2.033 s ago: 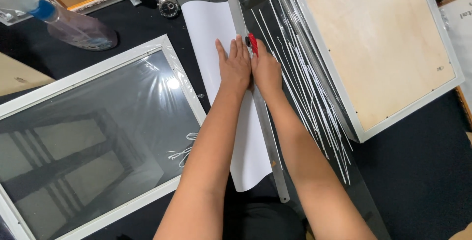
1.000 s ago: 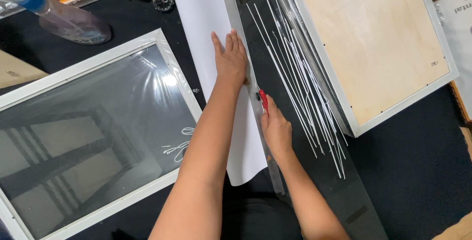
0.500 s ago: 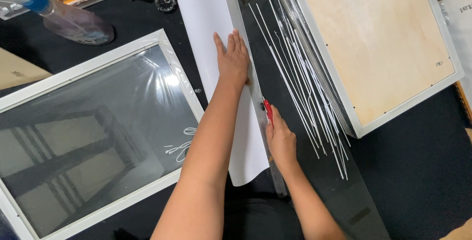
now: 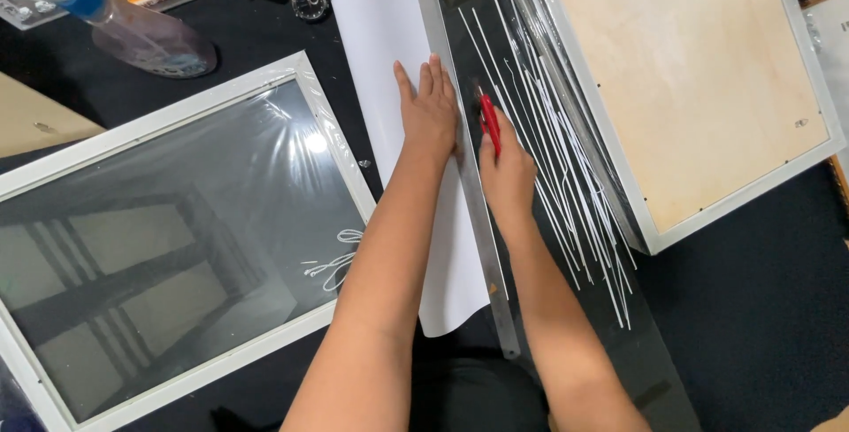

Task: A person uses a utility knife and a metal straight-edge guide to cut a large sheet of white paper on a workshop table.

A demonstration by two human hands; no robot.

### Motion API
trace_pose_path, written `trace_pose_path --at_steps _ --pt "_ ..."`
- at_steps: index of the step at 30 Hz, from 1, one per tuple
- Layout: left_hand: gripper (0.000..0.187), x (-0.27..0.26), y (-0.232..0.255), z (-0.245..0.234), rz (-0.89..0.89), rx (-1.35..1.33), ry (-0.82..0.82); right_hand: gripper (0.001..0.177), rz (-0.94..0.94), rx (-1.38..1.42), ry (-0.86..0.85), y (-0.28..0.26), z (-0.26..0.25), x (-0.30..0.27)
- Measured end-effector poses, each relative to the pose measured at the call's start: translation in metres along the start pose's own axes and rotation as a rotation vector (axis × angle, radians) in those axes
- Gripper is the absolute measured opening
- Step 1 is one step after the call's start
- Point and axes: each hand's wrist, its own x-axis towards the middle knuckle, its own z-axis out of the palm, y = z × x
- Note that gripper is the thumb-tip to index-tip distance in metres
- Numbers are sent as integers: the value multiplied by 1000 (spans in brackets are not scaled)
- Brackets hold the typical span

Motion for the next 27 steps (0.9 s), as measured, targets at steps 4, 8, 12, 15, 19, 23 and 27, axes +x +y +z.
trace_pose_path --at_steps 4,8,12,15,19,23,27 --pt "105 7 -1 6 -8 -1 -10 43 -24 -43 -34 23 49 52" --pt "76 5 -2 6 -13 -22 -8 46 -2 -100 -92 30 67 67" --pt "64 -1 -3 1 3 -23 0 45 0 -127 -96 30 70 68" --pt "63 2 -2 4 1 -20 0 44 -11 -148 -91 35 72 68" --pt "62 -1 -3 0 -3 -7 -1 43 -6 -160 -99 33 72 69" --pt "58 0 -2 3 -7 7 9 45 -14 -155 -150 30 66 65" --pt "58 -3 -1 -1 -7 8 14 44 9 -163 -191 21 50 46"
